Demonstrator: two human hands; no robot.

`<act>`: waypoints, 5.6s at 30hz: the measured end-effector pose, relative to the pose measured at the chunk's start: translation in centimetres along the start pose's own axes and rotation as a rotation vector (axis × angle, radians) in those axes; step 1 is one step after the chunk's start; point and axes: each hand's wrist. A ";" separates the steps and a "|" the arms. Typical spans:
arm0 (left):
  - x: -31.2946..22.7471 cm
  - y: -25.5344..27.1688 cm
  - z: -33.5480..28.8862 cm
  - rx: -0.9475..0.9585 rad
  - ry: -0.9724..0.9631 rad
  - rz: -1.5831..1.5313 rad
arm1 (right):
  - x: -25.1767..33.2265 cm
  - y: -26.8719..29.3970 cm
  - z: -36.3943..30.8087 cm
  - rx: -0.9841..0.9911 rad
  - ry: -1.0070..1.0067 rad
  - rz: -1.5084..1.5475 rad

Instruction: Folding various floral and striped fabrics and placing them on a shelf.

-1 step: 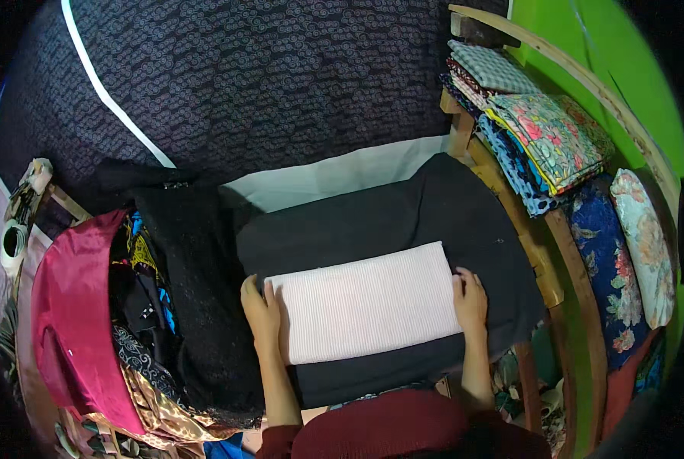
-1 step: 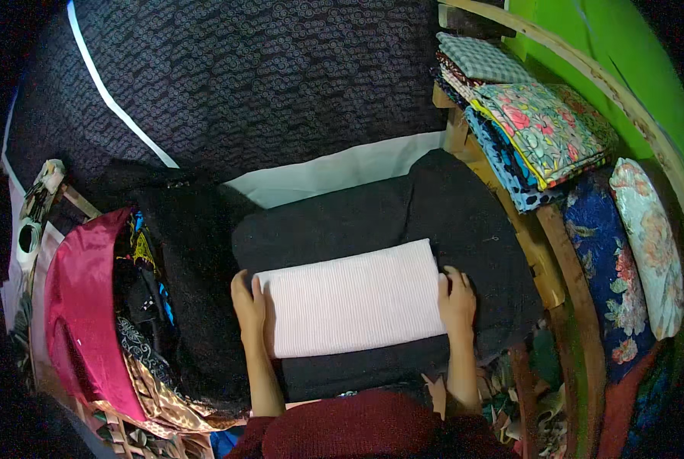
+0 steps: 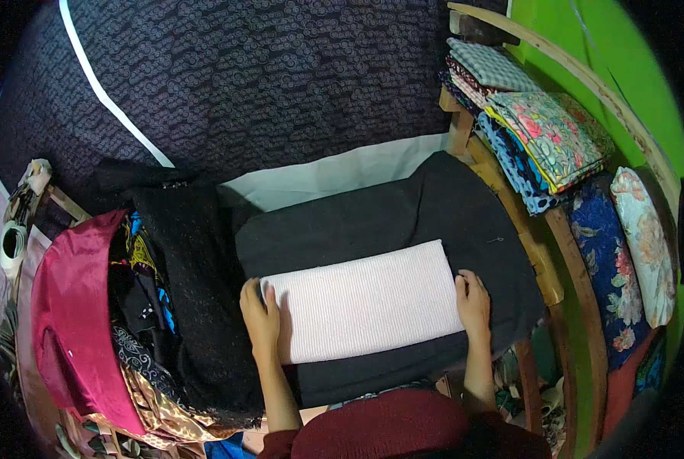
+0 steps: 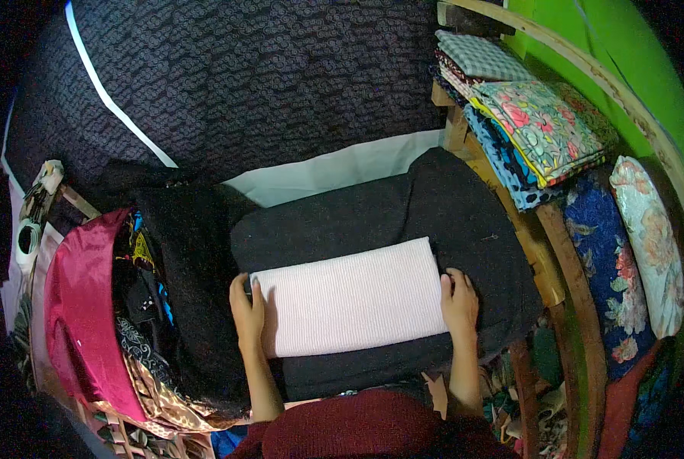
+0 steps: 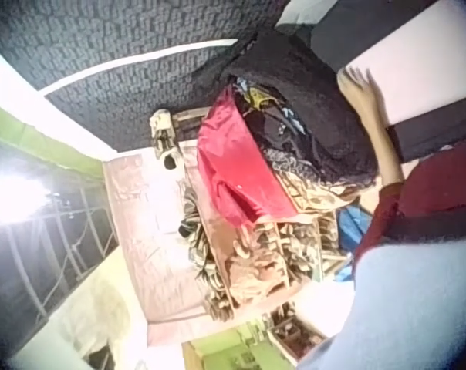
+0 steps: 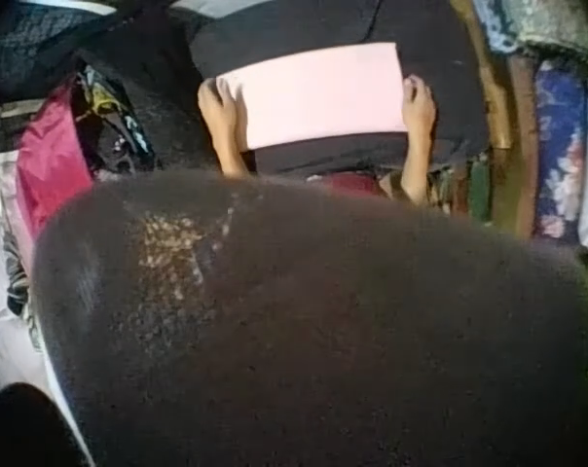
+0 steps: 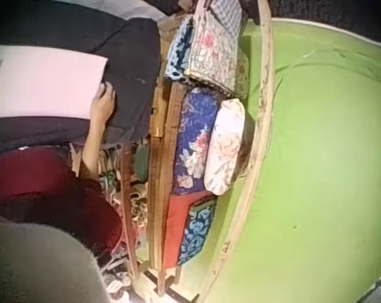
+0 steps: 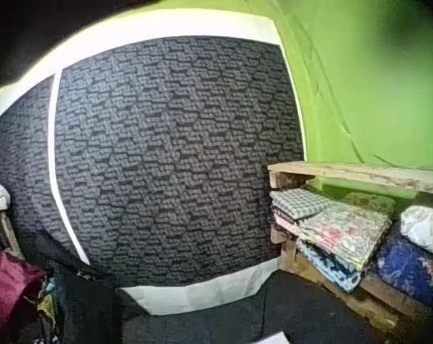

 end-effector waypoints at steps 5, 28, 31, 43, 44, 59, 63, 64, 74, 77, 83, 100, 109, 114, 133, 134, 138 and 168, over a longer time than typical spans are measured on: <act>-1.5 6.2 -6.3 0.602 -0.187 0.116 | 1.6 3.1 -1.6 0.279 -0.106 0.033; -0.1 8.3 -14.6 0.631 -0.379 0.403 | -0.2 2.9 -8.6 -0.027 0.089 0.108; -0.5 8.6 -13.7 0.707 -0.293 0.219 | 1.0 3.1 -8.8 -0.044 0.070 -0.037; 0.5 1.8 -4.6 0.131 -0.237 0.228 | 1.0 1.5 -4.0 -0.170 0.073 -0.161; 0.4 1.6 -4.1 0.125 -0.224 0.252 | 0.8 1.2 -3.5 -0.179 0.108 -0.191; 1.4 -1.2 -2.3 0.098 -0.059 0.293 | 0.0 -1.1 -2.2 -0.183 0.067 -0.224; 1.1 -0.3 -2.9 0.158 -0.117 0.235 | 0.9 -0.2 -2.2 -0.078 0.024 -0.277; 1.1 -0.1 -3.2 0.098 -0.235 0.191 | 1.6 0.0 -2.6 -0.074 0.049 -0.328; -3.3 -1.6 -8.2 0.354 -0.315 0.377 | 11.0 -7.9 -5.2 0.415 0.888 -0.252; -3.4 -1.1 -8.0 0.400 -0.274 0.381 | 7.1 -6.5 -2.8 0.438 0.693 -0.309; -3.5 -1.2 -8.2 0.370 -0.312 0.331 | 3.8 -4.1 -1.5 0.161 0.340 -0.567; -2.1 -1.7 -8.2 0.374 -0.307 0.319 | 1.0 1.1 -5.6 0.189 0.098 -0.491; -8.8 -5.6 -2.6 0.494 -0.580 0.251 | -0.8 2.1 -5.5 -0.035 -0.024 0.039; -12.4 -9.4 -0.8 1.048 -0.465 0.246 | -2.4 1.3 -3.8 0.230 -0.018 0.346; -11.2 -7.9 8.6 1.739 -0.126 -0.635 | 4.4 5.6 6.6 0.528 0.360 0.969; -11.7 -7.4 9.1 1.700 -0.111 -0.623 | 3.0 5.0 8.0 0.567 0.410 1.105; -12.7 -5.0 10.3 1.528 0.064 -0.746 | 1.9 0.9 10.6 0.578 0.269 1.737; -14.5 -0.3 20.4 0.664 -0.270 -0.749 | 16.6 0.7 22.4 0.578 0.437 1.166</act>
Point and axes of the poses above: each hand's wrist, its own z-axis towards the middle knuckle, its own y-axis out of the back of the hand, x = y × z, and after that the axes turned 8 degrees about y, right-handed
